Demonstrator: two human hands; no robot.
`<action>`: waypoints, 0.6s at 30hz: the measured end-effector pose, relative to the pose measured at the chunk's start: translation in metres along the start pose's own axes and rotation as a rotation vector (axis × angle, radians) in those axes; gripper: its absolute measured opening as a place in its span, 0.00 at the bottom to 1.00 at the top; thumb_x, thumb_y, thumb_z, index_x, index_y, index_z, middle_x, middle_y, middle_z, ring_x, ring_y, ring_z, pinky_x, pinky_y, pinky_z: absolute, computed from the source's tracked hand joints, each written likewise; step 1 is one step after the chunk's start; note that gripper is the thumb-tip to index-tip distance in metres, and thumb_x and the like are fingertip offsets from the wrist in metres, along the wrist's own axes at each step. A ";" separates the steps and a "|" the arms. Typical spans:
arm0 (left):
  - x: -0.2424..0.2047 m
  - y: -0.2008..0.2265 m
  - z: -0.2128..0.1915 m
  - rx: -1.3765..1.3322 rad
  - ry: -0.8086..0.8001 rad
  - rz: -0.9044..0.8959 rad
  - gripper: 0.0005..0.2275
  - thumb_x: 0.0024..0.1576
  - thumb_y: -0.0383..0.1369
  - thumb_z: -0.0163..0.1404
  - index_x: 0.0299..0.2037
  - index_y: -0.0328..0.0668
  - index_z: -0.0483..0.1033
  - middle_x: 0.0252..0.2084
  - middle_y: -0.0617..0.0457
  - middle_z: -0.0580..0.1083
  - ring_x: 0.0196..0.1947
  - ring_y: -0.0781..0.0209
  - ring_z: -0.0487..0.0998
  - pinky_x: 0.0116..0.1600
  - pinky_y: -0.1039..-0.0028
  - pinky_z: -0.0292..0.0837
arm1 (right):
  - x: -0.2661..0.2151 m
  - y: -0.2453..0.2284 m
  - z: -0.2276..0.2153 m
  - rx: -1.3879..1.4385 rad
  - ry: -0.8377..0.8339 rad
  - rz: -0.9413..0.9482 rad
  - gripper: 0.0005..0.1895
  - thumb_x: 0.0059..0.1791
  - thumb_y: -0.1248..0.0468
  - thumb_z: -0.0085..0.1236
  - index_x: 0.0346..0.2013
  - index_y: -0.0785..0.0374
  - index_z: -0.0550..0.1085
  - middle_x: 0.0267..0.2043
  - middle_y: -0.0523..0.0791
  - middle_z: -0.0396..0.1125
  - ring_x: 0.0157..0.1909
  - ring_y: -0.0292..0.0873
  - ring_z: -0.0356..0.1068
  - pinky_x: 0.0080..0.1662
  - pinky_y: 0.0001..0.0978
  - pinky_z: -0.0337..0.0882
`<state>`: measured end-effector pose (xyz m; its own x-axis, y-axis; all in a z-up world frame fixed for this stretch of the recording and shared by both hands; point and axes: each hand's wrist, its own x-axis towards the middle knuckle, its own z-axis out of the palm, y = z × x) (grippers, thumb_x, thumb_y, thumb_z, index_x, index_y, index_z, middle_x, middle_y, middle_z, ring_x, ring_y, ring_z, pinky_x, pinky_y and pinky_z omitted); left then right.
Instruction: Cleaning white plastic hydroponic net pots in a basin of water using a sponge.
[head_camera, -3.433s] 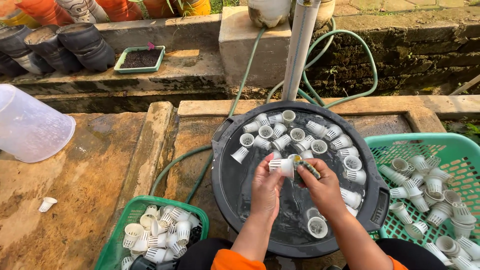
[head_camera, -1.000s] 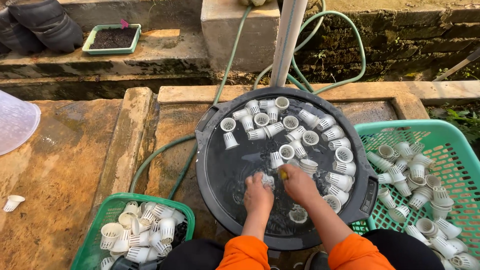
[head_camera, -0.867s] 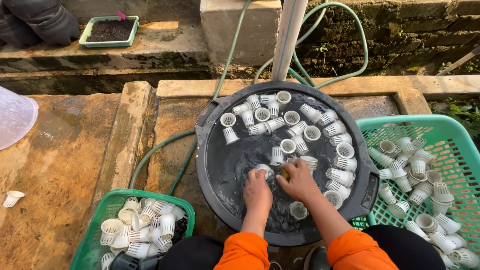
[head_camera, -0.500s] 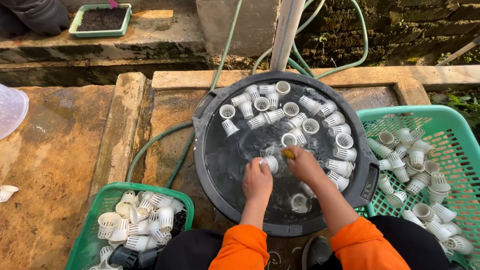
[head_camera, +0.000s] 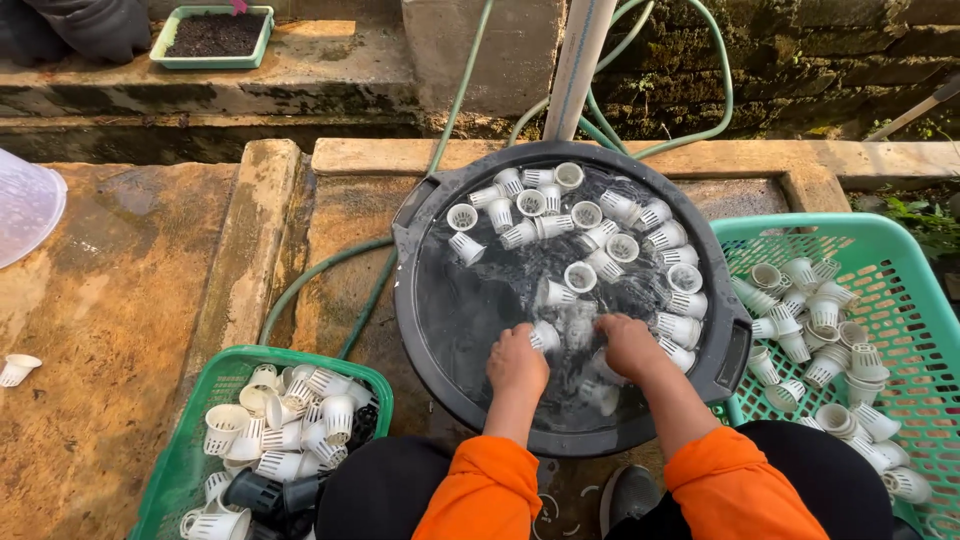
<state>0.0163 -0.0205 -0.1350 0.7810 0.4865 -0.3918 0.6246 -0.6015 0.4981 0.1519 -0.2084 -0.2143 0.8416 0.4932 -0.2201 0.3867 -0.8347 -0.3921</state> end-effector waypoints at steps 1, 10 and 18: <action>-0.003 0.004 -0.009 0.000 0.007 0.002 0.22 0.56 0.33 0.56 0.61 0.51 0.69 0.59 0.47 0.69 0.61 0.44 0.70 0.60 0.55 0.68 | -0.002 -0.010 -0.012 0.000 0.005 -0.005 0.20 0.44 0.67 0.49 0.49 0.56 0.77 0.58 0.54 0.68 0.56 0.62 0.69 0.55 0.50 0.69; -0.042 0.022 -0.130 -0.198 0.313 0.057 0.20 0.57 0.38 0.55 0.59 0.50 0.72 0.55 0.47 0.73 0.57 0.45 0.74 0.58 0.56 0.69 | -0.027 -0.055 -0.029 -0.396 -0.425 0.180 0.38 0.45 0.47 0.67 0.67 0.49 0.65 0.66 0.50 0.60 0.64 0.53 0.68 0.60 0.45 0.71; -0.119 -0.091 -0.273 0.158 0.649 -0.045 0.18 0.57 0.43 0.56 0.56 0.52 0.78 0.50 0.40 0.77 0.50 0.39 0.78 0.53 0.52 0.72 | -0.014 -0.047 -0.022 -0.114 -0.248 0.021 0.51 0.42 0.45 0.67 0.69 0.67 0.55 0.53 0.60 0.71 0.56 0.60 0.71 0.56 0.46 0.70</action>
<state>-0.1351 0.1489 0.0776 0.6225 0.7660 0.1602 0.6884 -0.6334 0.3536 0.1306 -0.1813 -0.1732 0.7370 0.5089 -0.4447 0.4220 -0.8605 -0.2854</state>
